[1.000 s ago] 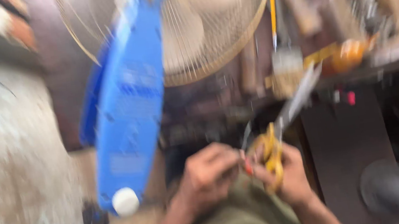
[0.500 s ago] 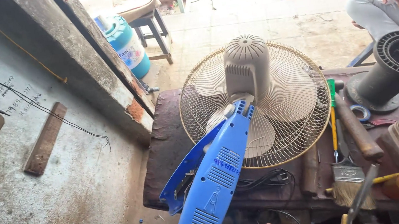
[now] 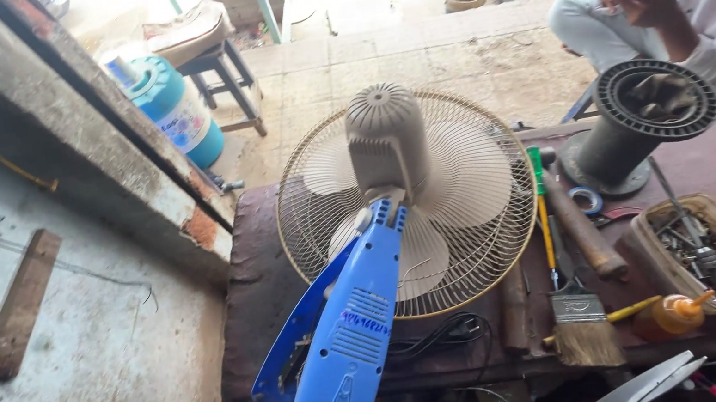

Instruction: The person strips insulation from wires using shears, twists the exposed conductors, and connects them to terminals inside the blue fan housing. They repeatedly cut, strip, and twist wires while working on the fan's internal wiring.

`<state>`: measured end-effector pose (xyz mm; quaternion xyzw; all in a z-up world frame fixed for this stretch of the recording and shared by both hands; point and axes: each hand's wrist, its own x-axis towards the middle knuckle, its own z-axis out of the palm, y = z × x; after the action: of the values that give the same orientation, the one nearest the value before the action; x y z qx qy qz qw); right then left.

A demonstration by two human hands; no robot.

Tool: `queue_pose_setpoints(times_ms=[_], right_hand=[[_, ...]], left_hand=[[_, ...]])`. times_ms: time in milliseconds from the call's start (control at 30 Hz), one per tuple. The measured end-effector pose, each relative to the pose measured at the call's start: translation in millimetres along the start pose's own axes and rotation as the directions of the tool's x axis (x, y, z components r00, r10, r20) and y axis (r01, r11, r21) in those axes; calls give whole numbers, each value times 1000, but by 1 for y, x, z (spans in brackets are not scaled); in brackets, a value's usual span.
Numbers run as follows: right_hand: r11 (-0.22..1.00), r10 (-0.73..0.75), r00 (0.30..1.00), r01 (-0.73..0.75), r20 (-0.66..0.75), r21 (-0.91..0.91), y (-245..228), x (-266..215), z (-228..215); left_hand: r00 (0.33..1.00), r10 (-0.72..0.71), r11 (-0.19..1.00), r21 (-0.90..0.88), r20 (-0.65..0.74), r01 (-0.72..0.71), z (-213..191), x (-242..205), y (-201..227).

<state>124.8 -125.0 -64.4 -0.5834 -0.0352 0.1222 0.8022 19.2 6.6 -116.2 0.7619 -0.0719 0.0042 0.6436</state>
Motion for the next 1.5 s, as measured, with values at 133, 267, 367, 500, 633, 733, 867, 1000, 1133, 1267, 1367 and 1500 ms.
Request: queue_pose_setpoints(times_ms=[133,267,367,500,633,733,867,1000,1133,1267,1367,1500], right_hand=[[999,-50,999,50,-16,-7,-10,1,-14],[998,-45,992,39,-117,-52,-24,-56,-53],[997,-27,990,16,-139,-76,-31,-87,-67],[999,40,997,-42,-69,-22,-38,-92,-60],[988,129,991,-126,-30,85,-41,-94,-46],[987,127,991,-121,-46,103,-39,-96,-47],[998,-18,994,24,-112,52,-39,-94,-65],[998,26,1000,-25,-11,54,-42,-105,-83],[974,184,983,-186,-30,-131,-27,-118,-83],[880,248,958,-285,-144,-380,-14,-120,-78],[843,353,900,-424,-255,-330,-12,-121,-75],[812,340,902,-425,-266,-401,-16,-130,-77]], left_hand=[[997,70,997,25,-28,-69,-11,4,10],[996,-68,997,43,-60,70,-23,-15,51],[984,-173,984,31,-49,175,-29,-14,83],[995,-104,995,9,12,104,-35,-1,115],[996,-73,997,2,47,73,-30,11,124],[989,-142,990,30,42,141,-27,10,120],[951,-304,924,-226,52,308,-25,5,110],[883,-455,790,-406,113,459,-23,1,98],[878,-463,757,-461,121,462,-22,4,96],[946,-323,933,-179,-34,312,-22,17,101],[977,181,905,408,-110,-122,-22,42,102],[939,306,677,729,-156,-99,-21,75,115]])
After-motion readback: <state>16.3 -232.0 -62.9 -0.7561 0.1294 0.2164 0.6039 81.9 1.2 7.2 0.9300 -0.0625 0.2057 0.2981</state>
